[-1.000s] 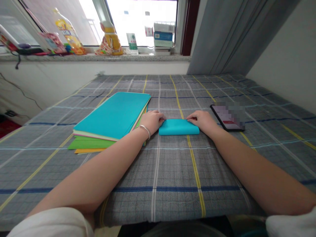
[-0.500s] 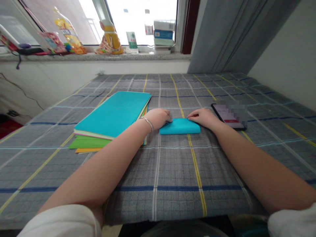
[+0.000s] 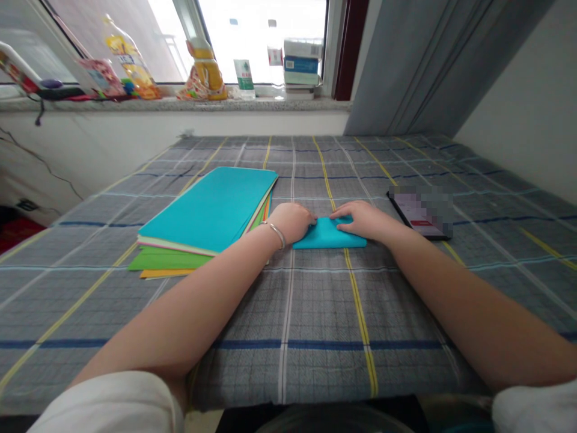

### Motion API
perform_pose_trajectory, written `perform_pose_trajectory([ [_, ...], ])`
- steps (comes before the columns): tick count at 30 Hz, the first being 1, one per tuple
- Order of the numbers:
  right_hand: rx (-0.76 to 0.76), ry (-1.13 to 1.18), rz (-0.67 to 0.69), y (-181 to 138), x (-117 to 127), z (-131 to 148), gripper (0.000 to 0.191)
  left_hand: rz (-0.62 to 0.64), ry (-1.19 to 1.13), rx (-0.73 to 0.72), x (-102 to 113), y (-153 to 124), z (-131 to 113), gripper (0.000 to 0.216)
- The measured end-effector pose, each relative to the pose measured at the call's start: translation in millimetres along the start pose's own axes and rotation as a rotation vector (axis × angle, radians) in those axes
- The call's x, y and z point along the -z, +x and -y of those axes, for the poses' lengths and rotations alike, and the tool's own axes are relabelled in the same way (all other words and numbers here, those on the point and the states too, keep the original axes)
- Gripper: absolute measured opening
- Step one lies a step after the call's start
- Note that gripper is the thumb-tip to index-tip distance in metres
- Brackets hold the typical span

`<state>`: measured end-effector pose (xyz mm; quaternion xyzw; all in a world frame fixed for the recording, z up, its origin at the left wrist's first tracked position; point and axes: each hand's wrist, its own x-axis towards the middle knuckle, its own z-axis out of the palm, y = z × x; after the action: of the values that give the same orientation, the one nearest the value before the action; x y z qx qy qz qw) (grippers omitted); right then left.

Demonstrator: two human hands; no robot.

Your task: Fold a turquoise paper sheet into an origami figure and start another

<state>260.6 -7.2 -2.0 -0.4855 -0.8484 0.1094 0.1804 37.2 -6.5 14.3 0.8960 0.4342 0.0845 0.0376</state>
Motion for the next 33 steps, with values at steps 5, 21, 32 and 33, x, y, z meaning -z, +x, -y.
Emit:
perform_pose_trajectory([
  [5, 0.015, -0.099, 0.002, -2.5, -9.1, 21.4, 0.036, 0.061, 0.135, -0.002, 3.2, -3.6, -6.7, 0.029],
  [21, -0.029, -0.272, 0.044, -12.3, -13.6, 34.2, 0.052, 0.001, 0.33, -0.073, -14.9, -10.3, -29.4, 0.028],
  [32, 0.011, -0.267, 0.051, -16.6, -18.3, 26.7, 0.073, -0.094, 0.235, -0.11, -29.5, -23.1, -20.6, 0.045],
  [33, 0.011, -0.263, 0.057, -16.9, -18.4, 26.1, 0.075, -0.078, 0.224, -0.106, -30.5, -23.6, -19.4, 0.047],
])
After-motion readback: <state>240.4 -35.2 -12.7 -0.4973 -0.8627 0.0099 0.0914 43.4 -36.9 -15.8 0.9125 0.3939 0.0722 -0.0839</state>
